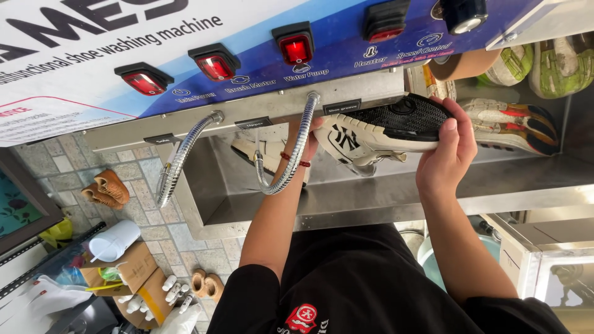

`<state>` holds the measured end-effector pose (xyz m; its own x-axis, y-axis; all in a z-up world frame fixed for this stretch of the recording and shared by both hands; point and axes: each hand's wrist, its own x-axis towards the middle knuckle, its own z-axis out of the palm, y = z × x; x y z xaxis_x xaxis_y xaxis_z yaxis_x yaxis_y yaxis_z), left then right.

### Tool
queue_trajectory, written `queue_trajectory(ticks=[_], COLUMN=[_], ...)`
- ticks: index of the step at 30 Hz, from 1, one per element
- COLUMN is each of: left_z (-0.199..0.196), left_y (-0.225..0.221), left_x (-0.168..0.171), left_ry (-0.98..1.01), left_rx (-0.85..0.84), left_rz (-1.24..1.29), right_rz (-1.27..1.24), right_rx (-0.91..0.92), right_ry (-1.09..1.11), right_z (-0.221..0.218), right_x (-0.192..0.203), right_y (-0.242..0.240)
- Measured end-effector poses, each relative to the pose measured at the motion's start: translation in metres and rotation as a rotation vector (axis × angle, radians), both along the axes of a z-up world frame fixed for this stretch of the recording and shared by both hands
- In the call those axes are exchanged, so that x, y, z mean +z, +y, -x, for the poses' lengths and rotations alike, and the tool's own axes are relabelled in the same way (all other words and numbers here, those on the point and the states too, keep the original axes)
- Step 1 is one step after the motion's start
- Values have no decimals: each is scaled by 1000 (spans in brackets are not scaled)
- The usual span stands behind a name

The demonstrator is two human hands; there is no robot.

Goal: Washing a sneaker using a shoe washing machine and hand scrubbing.

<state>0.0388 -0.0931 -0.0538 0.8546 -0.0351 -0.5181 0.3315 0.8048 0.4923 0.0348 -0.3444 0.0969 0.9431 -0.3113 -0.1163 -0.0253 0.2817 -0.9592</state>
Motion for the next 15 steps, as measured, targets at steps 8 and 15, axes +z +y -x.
queue_trajectory(ticks=[8,15], left_z=[62,45], left_y=[21,34], left_x=[-115,82], left_ry=[-89,-11], left_rx=[-32,-231], left_rz=[5,-597], right_rz=[5,-213], right_rx=[27,95], right_ry=[-52,71], right_z=[24,39], right_x=[2,-12], right_y=[-5,-9])
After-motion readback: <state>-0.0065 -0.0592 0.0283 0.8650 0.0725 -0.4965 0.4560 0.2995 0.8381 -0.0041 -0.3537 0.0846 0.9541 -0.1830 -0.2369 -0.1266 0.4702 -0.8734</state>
